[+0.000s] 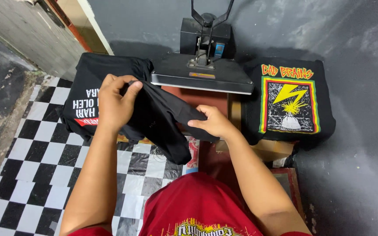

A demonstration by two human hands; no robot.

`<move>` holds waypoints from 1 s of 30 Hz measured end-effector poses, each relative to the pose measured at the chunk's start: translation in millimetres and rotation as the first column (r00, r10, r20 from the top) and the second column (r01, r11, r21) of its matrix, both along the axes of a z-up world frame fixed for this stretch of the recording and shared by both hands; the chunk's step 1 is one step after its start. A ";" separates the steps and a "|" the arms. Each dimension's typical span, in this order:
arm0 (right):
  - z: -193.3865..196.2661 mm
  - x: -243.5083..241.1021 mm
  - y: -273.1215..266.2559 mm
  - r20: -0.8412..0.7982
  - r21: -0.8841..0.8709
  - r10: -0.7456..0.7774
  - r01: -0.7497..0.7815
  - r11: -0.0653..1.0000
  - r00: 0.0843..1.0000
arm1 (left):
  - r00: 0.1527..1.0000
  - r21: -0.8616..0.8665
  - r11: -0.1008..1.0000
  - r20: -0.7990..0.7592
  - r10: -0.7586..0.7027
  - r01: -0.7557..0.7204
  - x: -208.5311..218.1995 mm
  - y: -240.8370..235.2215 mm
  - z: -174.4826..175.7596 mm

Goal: Positioning printed t-shirts on a heat press machine for curing and inspecting print quality

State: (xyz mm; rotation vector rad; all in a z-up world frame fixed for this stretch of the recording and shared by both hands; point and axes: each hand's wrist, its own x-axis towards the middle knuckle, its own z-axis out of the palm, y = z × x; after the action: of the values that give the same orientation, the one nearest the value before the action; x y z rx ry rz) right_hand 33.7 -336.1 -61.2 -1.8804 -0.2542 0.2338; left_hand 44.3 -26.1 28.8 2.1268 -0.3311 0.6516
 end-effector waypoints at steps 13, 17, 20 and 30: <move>54.3 15.7 32.4 0.192 0.103 -0.104 0.085 0.991 0.976 | 0.971 0.041 0.973 -0.089 -0.222 0.227 -26.6 -69.9 18.3; 55.5 17.2 23.7 0.104 0.252 -0.254 0.222 0.942 0.962 | 0.899 0.024 0.988 -0.419 -0.127 0.151 -28.4 -39.7 -5.2; 45.7 16.5 21.4 0.038 0.311 -0.260 0.235 0.921 0.965 | 0.826 -0.148 0.982 -0.533 -0.181 0.119 -36.4 -33.3 -22.7; 50.5 4.8 31.0 0.268 0.155 0.161 -0.208 0.966 0.950 | 0.866 -0.529 0.845 -0.383 -0.321 0.079 -40.7 -74.7 -29.8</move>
State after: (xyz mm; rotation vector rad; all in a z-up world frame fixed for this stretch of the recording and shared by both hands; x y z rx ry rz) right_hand 38.5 -305.1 -10.8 -1.7032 -0.6098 0.0917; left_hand 3.6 -100.8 -1.0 1.6398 -0.1046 0.0681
